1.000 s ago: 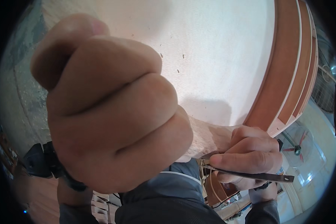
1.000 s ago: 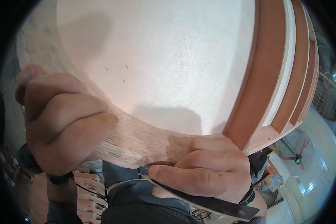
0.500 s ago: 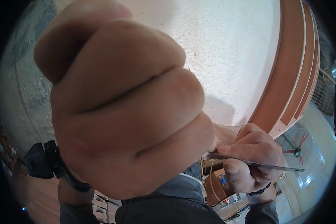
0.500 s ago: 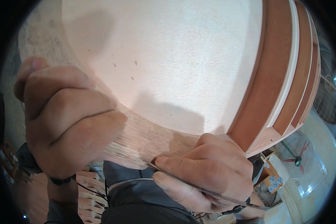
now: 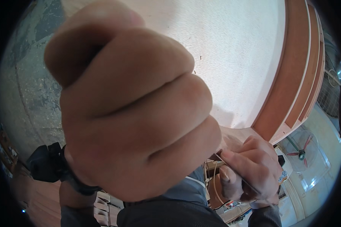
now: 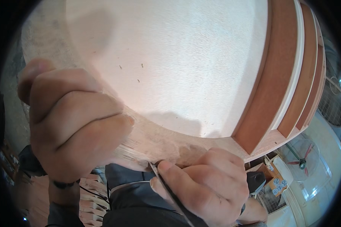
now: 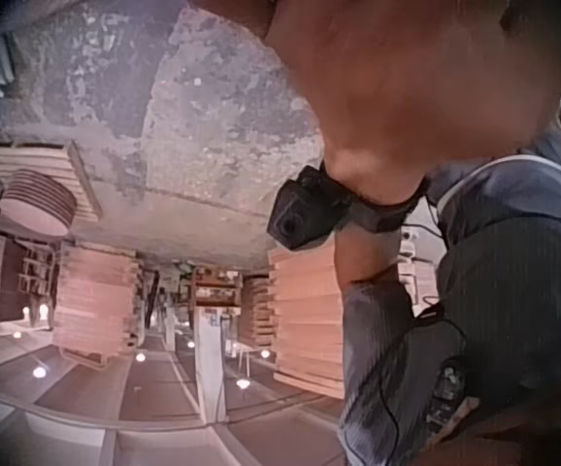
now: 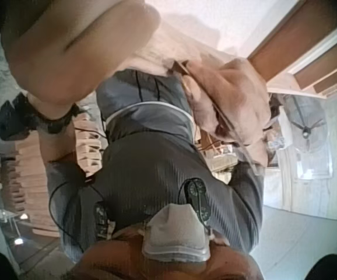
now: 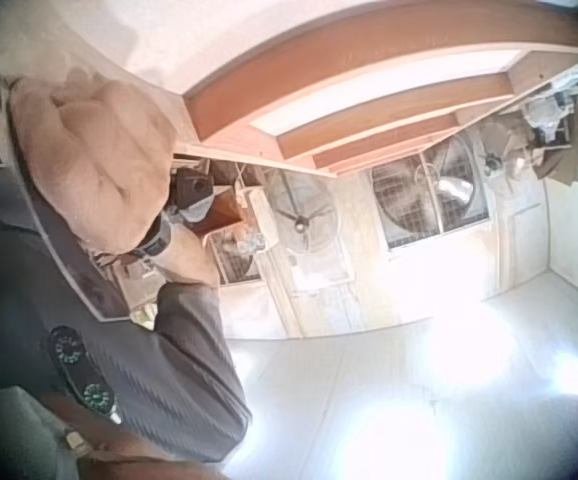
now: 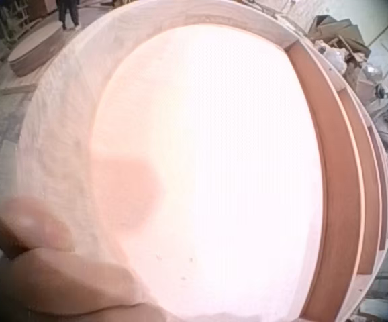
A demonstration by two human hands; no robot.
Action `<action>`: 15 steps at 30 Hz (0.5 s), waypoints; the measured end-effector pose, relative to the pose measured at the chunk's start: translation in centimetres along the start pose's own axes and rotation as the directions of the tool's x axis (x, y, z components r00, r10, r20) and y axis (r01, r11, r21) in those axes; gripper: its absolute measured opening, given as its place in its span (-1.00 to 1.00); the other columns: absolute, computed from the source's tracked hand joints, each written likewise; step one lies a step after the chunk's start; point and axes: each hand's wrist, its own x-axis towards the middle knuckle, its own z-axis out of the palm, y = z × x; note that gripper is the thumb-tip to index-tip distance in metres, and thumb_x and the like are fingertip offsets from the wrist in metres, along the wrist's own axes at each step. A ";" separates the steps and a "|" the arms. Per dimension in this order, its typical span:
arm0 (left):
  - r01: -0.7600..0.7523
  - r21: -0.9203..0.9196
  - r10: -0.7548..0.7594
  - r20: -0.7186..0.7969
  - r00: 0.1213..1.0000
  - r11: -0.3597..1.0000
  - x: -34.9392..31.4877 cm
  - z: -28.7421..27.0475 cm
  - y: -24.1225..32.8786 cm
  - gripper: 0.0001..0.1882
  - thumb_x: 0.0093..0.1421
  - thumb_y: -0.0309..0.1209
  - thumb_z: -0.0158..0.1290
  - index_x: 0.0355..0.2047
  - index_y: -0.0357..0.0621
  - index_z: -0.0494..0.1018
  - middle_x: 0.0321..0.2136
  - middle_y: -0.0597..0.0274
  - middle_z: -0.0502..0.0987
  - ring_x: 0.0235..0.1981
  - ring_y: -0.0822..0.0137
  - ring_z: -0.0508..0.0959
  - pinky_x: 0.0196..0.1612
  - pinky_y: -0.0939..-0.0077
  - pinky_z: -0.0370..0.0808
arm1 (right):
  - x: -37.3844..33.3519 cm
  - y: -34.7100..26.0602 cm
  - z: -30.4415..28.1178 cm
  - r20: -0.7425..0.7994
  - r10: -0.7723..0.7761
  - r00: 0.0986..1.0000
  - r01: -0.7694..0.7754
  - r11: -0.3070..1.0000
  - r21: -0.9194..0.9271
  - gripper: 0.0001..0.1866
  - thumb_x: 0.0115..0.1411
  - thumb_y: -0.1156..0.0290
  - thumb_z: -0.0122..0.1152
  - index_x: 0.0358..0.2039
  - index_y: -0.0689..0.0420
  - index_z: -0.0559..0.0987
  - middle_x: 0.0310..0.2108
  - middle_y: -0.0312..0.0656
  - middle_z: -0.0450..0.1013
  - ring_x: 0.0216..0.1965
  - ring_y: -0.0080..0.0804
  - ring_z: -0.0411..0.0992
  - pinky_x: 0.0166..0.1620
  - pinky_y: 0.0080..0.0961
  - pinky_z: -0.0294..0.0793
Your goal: Finishing wooden furniture parts by scraping edges, applying glue, and using an orbital sander.
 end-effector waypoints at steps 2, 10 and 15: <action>-0.023 -0.010 0.022 -0.052 0.998 1.000 -0.3 0.3 -0.4 -0.68 -0.19 -0.02 0.13 -0.53 0.05 0.50 -0.53 0.43 0.49 -0.38 0.35 0.46 0.01 0.17 0.22 | 1.5 0.4 -0.3 0.074 0.017 0.997 -0.020 0.999 0.038 -0.82 0.07 0.35 0.38 -0.36 0.15 0.60 -0.66 -0.29 0.42 -0.68 -0.51 0.33 -0.62 -0.55 0.23; -0.004 0.072 -0.003 0.101 0.995 0.997 -1.0 -0.3 -0.8 -0.80 -0.27 -0.19 0.15 -0.61 0.05 0.52 -0.54 0.43 0.50 -0.37 0.36 0.49 0.07 0.23 0.20 | 0.6 2.8 0.8 0.003 0.205 0.979 -0.149 0.704 0.695 -0.76 0.02 0.35 0.47 -0.35 0.22 0.70 -0.65 -0.21 0.52 -0.73 -0.55 0.36 -0.66 -0.62 0.23; 0.025 -0.026 -0.024 0.058 0.998 0.999 -1.0 -0.4 -0.8 -0.76 -0.26 -0.21 0.16 -0.50 0.07 0.53 -0.52 0.45 0.51 -0.32 0.35 0.51 0.17 0.20 0.16 | 0.7 1.9 1.1 -0.058 0.238 0.970 -0.150 0.764 0.627 -0.79 0.10 0.37 0.40 -0.37 0.28 0.67 -0.62 -0.21 0.53 -0.65 -0.52 0.39 -0.55 -0.58 0.33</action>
